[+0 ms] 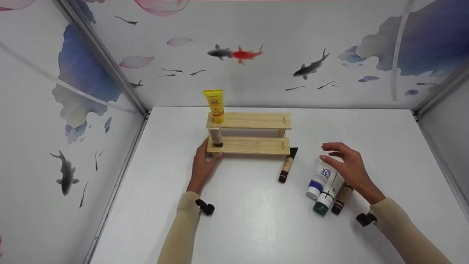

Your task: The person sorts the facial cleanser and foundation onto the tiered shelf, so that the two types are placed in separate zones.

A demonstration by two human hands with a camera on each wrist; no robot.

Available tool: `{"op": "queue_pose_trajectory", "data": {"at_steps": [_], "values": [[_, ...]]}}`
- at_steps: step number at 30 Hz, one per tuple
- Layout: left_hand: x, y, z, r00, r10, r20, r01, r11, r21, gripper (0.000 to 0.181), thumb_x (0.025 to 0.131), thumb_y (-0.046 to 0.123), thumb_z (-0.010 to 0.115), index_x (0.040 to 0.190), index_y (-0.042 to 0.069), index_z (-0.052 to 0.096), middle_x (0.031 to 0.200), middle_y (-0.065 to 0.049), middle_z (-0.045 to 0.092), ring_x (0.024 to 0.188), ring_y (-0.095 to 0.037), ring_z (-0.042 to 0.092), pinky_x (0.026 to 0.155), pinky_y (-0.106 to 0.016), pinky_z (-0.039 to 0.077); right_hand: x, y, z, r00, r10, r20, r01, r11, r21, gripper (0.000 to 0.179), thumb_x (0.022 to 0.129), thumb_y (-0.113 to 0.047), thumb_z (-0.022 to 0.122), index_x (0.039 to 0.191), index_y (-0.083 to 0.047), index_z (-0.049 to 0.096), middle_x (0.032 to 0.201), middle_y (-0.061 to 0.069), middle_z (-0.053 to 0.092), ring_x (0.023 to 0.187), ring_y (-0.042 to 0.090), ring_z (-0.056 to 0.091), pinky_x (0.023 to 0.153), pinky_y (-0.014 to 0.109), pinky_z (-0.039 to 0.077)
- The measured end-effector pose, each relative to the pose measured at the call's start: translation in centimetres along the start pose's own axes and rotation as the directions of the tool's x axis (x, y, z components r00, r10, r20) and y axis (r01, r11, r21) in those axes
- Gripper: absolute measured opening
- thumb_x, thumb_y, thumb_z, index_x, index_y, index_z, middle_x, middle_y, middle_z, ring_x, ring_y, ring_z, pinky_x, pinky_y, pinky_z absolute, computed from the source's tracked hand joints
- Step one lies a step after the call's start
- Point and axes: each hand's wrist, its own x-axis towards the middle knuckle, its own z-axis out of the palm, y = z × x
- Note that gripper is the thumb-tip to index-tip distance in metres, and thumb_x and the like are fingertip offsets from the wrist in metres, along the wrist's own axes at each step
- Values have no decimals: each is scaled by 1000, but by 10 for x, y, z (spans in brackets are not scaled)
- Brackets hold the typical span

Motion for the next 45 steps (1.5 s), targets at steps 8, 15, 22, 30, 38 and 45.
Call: {"op": "queue_pose_trajectory", "data": {"at_steps": [8,15,22,30,38,45], "values": [[0,-1,0,1000,-9,7,9,1000,-17,90,105,50,75,175,15,31,176,-12,37,164,-31,32,135,-51,24,-7,16,-10,1000,31,5,-30,998,-57,36,104,-11,79,139,-1,71,137,17,72,122,5,63,104,11,48],[1,1,-1,1000,-13,9,13,1000,-20,94,104,53,76,175,12,30,176,-14,37,164,-33,32,135,-50,24,-14,27,-20,997,68,23,-65,992,-112,38,105,-17,79,140,-6,71,139,15,72,122,2,61,102,11,49],[1,2,-1,1000,-25,10,25,1000,-16,93,104,52,76,175,14,29,177,-11,36,165,-31,30,135,-50,23,-22,35,-28,991,134,25,-129,981,-143,43,107,-24,78,143,-3,69,142,16,70,126,19,63,98,6,46],[0,1,0,1000,-27,5,27,1000,-16,93,104,50,77,175,13,30,177,-13,36,164,-32,31,135,-51,24,-32,39,-31,973,220,71,-208,967,-148,50,109,-33,75,147,-2,66,146,21,65,132,48,62,91,4,46],[0,1,-1,1000,-23,8,23,1000,-17,92,105,50,76,175,13,30,177,-13,36,164,-32,31,135,-50,24,-38,45,-36,956,271,111,-252,955,-159,52,108,-39,75,146,-4,66,151,21,61,135,51,58,88,7,49],[1,2,1,1000,-5,2,5,1000,6,92,105,52,75,174,10,31,176,-17,37,164,-35,32,134,-52,25,-46,56,-42,942,296,162,-262,944,-202,52,107,-39,76,146,-6,68,153,22,60,138,47,56,91,7,46]]}}
